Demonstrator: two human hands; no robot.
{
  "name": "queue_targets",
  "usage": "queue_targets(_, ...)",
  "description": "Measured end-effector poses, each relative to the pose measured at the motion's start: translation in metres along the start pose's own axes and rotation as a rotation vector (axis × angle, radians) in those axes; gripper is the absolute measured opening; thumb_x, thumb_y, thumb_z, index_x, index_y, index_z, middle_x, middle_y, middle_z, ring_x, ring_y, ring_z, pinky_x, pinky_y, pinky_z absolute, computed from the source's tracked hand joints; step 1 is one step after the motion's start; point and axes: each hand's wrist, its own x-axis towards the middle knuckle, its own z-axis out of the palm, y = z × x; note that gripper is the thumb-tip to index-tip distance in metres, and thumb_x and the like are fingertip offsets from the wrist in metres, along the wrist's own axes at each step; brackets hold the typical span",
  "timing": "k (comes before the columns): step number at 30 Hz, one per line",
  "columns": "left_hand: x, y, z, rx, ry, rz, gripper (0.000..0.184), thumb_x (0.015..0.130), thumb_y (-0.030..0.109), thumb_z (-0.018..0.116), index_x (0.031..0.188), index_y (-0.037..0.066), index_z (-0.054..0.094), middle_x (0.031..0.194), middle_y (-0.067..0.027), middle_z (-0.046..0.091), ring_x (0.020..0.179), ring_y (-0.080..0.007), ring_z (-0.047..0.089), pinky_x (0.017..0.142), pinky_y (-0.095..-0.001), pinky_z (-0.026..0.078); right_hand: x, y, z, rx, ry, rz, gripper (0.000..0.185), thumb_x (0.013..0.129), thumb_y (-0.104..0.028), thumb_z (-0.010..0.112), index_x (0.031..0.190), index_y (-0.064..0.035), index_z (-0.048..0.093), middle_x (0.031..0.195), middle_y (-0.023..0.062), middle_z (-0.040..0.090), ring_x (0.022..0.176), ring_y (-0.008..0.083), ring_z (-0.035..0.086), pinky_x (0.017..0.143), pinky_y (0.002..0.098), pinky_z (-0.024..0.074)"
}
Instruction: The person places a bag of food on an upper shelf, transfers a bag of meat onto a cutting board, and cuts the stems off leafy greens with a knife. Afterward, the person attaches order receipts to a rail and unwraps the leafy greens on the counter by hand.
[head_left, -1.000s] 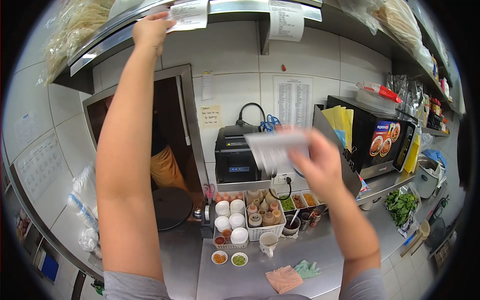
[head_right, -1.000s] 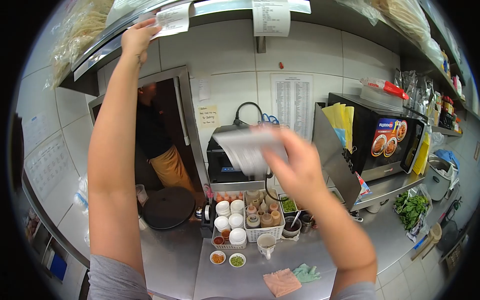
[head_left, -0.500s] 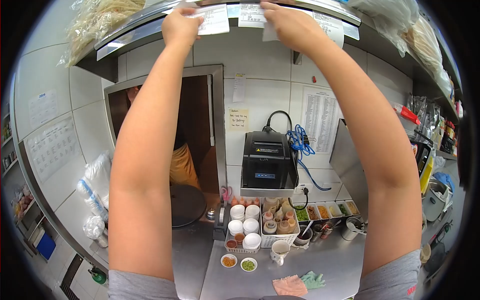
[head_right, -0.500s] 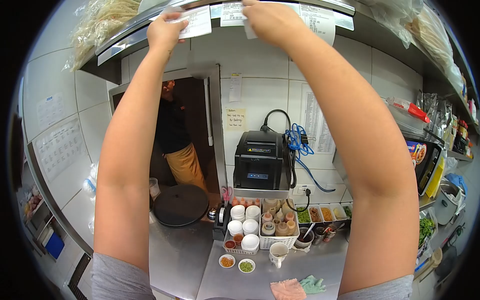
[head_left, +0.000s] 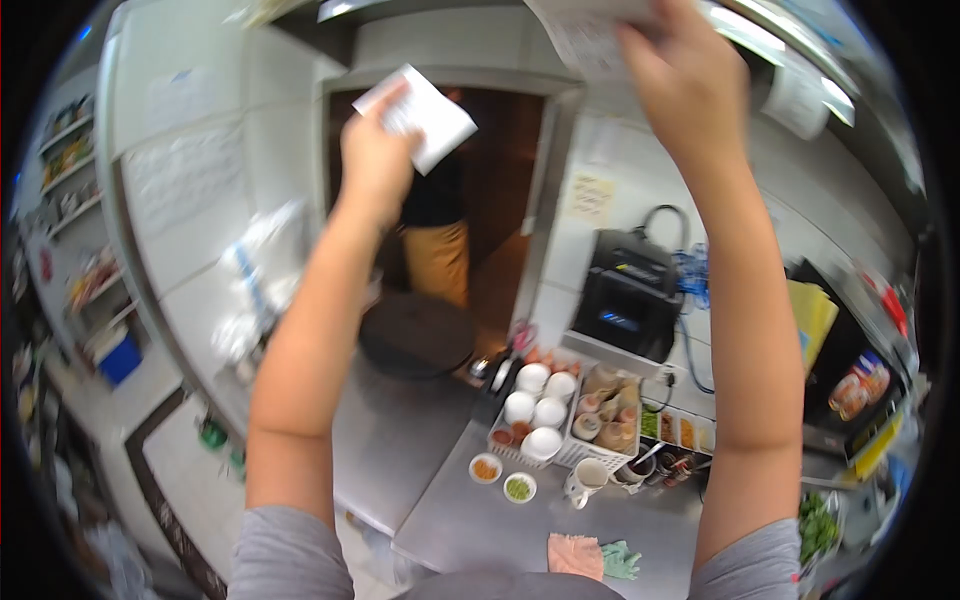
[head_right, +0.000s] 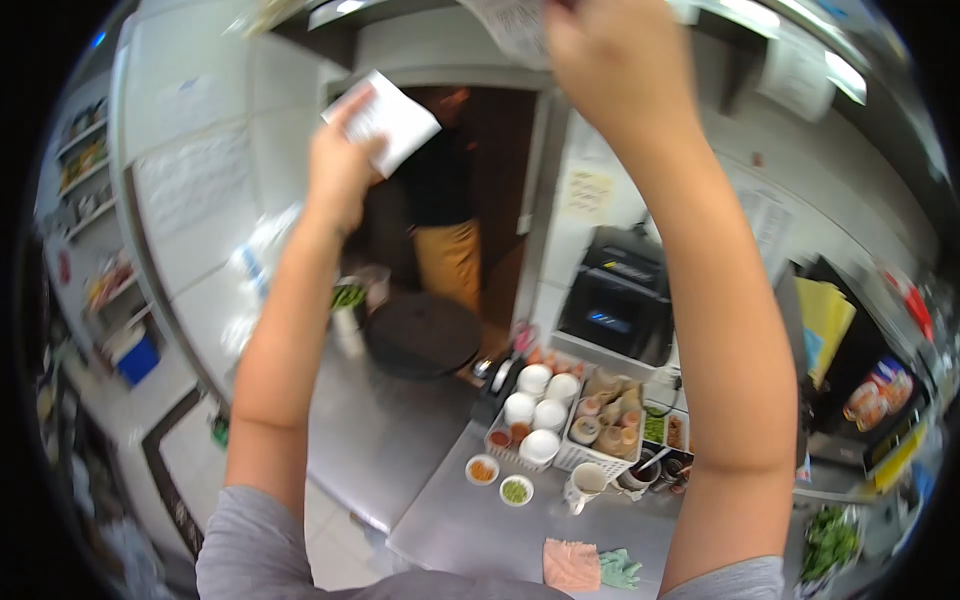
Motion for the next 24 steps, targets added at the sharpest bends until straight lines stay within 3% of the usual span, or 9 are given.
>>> queue_targets(2, -0.098, -0.008, -0.045, 0.068, -0.099, -0.133, 0.054, 0.071, -0.011, 0.061, 0.122, 0.007, 0.058, 0.109, -0.0074, 0.061, 0.095, -0.0161, 0.059, 0.080, -0.0273, 0.049, -0.067, -0.055, -0.013, 0.845, 0.086, 0.259, 0.021, 0.082, -0.007, 0.061, 0.102, 0.0001, 0.061, 0.091, 0.0119, 0.067, 0.082, 0.0195, 0.064, 0.072, 0.0274, 0.0479)
queue_targets(5, -0.253, -0.018, -0.114, 0.441, -0.150, -0.335, 0.049, 0.072, -0.005, 0.066, 0.120, 0.006, 0.059, 0.117, -0.0096, 0.062, 0.108, -0.0177, 0.055, 0.095, -0.0305, 0.042, -0.192, -0.125, -0.038, 1.013, -0.404, 0.387, 0.019, 0.080, 0.004, 0.062, 0.098, -0.0014, 0.060, 0.091, 0.0081, 0.064, 0.084, 0.0157, 0.060, 0.078, 0.0266, 0.0463)
queue_targets(7, -0.346, -0.008, -0.157, 0.538, -0.148, -0.508, 0.052, 0.074, -0.006, 0.063, 0.124, 0.007, 0.057, 0.120, -0.0102, 0.060, 0.108, -0.0185, 0.056, 0.095, -0.0302, 0.042, -0.277, -0.182, -0.025, 1.475, -0.595, 0.646, 0.014, 0.081, 0.005, 0.061, 0.095, 0.0004, 0.059, 0.090, 0.0088, 0.059, 0.086, 0.0166, 0.057, 0.079, 0.0279, 0.0461)
queue_targets(10, -0.423, 0.054, -0.195, -0.042, 0.293, -0.964, 0.036, 0.086, 0.008, 0.061, 0.121, 0.002, 0.057, 0.110, -0.0114, 0.062, 0.098, -0.0159, 0.059, 0.088, -0.0278, 0.046, -0.354, -0.274, -0.019, 1.779, -0.918, 1.378, 0.024, 0.081, 0.010, 0.059, 0.104, 0.0039, 0.053, 0.099, 0.0093, 0.061, 0.092, 0.0136, 0.059, 0.082, 0.0257, 0.0472)
queue_targets(13, -0.450, 0.109, -0.244, -0.035, 0.478, -1.040, 0.030, 0.088, 0.010, 0.062, 0.114, -0.004, 0.058, 0.104, -0.0085, 0.064, 0.089, -0.0106, 0.061, 0.081, -0.0240, 0.049, -0.355, -0.360, -0.021, 1.948, -1.027, 1.417, 0.026, 0.083, 0.009, 0.058, 0.107, 0.0051, 0.051, 0.101, 0.0110, 0.062, 0.093, 0.0143, 0.060, 0.083, 0.0263, 0.0479)
queue_targets(18, -0.465, 0.168, -0.336, 0.239, 0.742, -0.883, 0.024, 0.083, 0.005, 0.068, 0.104, -0.004, 0.060, 0.094, -0.0095, 0.066, 0.081, -0.0126, 0.063, 0.072, -0.0237, 0.052, -0.309, -0.494, -0.022, 2.232, -1.241, 1.083, 0.030, 0.084, 0.008, 0.058, 0.112, 0.0031, 0.049, 0.102, 0.0121, 0.062, 0.094, 0.0155, 0.061, 0.085, 0.0267, 0.0484)
queue_targets(21, -0.466, 0.193, -0.409, 0.487, 0.889, -0.500, 0.056, 0.075, -0.011, 0.067, 0.127, -0.003, 0.048, 0.109, -0.0139, 0.061, 0.093, -0.0161, 0.061, 0.080, -0.0287, 0.052, -0.285, -0.583, -0.019, 2.371, -1.236, 0.959, 0.036, 0.084, 0.004, 0.060, 0.118, 0.0034, 0.046, 0.106, 0.0116, 0.061, 0.096, 0.0147, 0.060, 0.085, 0.0262, 0.0476)
queue_targets(22, -0.462, 0.209, -0.432, 0.443, 0.877, -0.545, 0.076, 0.074, -0.012, 0.067, 0.140, 0.002, 0.033, 0.114, -0.0145, 0.057, 0.098, -0.0169, 0.059, 0.082, -0.0302, 0.051, -0.279, -0.613, -0.018, 2.390, -1.260, 0.901, 0.039, 0.084, 0.003, 0.061, 0.120, 0.0030, 0.045, 0.108, 0.0116, 0.061, 0.097, 0.0150, 0.060, 0.086, 0.0269, 0.0475)
queue_targets(24, -0.449, 0.230, -0.474, 0.526, 0.918, -0.499, 0.083, 0.075, -0.010, 0.067, 0.144, 0.004, 0.024, 0.110, -0.0132, 0.056, 0.095, -0.0145, 0.059, 0.082, -0.0282, 0.051, -0.262, -0.665, -0.013, 2.432, -1.406, 0.877, 0.039, 0.083, 0.001, 0.064, 0.118, 0.0029, 0.049, 0.108, 0.0114, 0.062, 0.097, 0.0151, 0.060, 0.087, 0.0282, 0.0475)
